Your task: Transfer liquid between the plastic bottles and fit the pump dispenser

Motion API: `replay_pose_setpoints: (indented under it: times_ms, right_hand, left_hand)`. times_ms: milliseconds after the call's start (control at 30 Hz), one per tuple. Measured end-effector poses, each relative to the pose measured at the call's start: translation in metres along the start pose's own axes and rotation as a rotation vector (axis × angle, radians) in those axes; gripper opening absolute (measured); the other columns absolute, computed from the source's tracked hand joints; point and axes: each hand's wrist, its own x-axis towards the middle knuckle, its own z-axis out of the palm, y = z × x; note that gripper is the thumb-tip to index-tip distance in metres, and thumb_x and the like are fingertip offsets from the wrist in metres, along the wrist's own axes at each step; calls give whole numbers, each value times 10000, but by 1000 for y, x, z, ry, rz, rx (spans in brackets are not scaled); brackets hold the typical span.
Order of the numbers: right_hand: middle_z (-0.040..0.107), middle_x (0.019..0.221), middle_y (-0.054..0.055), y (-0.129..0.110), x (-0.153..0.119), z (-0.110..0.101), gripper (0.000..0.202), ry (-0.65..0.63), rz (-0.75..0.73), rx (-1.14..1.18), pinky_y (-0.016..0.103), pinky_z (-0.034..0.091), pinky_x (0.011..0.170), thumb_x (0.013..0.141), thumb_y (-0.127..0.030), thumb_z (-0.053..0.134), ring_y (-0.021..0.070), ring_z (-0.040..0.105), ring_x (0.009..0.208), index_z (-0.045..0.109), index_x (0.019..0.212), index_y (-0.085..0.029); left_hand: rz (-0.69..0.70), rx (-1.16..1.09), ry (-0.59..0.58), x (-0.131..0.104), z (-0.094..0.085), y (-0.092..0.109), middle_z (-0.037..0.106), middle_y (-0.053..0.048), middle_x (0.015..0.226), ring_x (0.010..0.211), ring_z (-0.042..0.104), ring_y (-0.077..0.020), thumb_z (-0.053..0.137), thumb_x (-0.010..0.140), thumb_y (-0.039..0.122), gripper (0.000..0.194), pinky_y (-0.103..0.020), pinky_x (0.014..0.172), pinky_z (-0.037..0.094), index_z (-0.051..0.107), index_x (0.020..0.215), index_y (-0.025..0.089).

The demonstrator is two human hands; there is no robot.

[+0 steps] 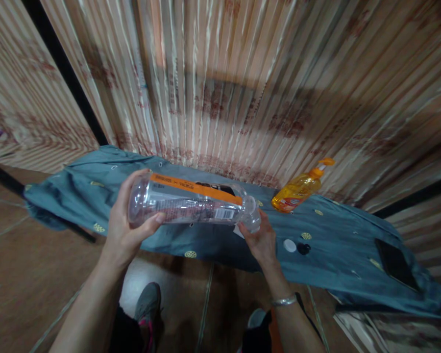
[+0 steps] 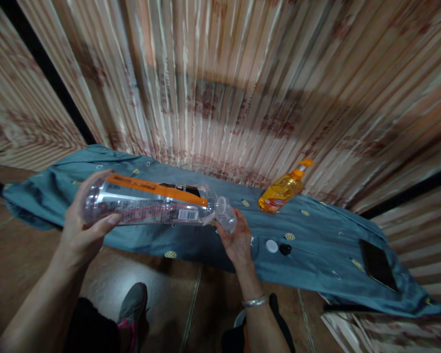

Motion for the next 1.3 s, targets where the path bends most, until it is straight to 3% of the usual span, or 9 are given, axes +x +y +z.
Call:
replay_pose_setpoints:
  times_ms: [800, 933, 1300]
  right_hand:
    - [736, 1148, 128, 3, 0, 1, 562, 6, -16, -24, 514, 554, 925, 758, -497, 683, 349, 706, 1056, 616, 1218, -182]
    - [732, 1179, 125, 4, 1, 2, 582, 22, -14, -32, 548, 550, 942, 747, -504, 692, 353, 699, 1087, 600, 1234, -199]
    - [738, 1156, 134, 2, 2, 0, 543, -1, -23, 14, 559, 550, 943, 755, -511, 678, 365, 704, 1068, 611, 1198, -203]
  left_hand:
    - [6, 8, 9, 1, 2, -2, 647, -107, 1348, 1225, 623, -328, 799, 669, 553, 815, -458, 986, 547, 577, 1381, 224]
    - [6, 21, 9, 1, 1, -3, 636, -108, 1366, 1233, 626, -336, 795, 668, 560, 807, -430, 912, 585, 578, 1373, 235]
    - [7, -1, 15, 1, 2, -3, 647, -100, 1339, 1203, 633, -320, 804, 663, 566, 814, -440, 963, 552, 583, 1371, 232]
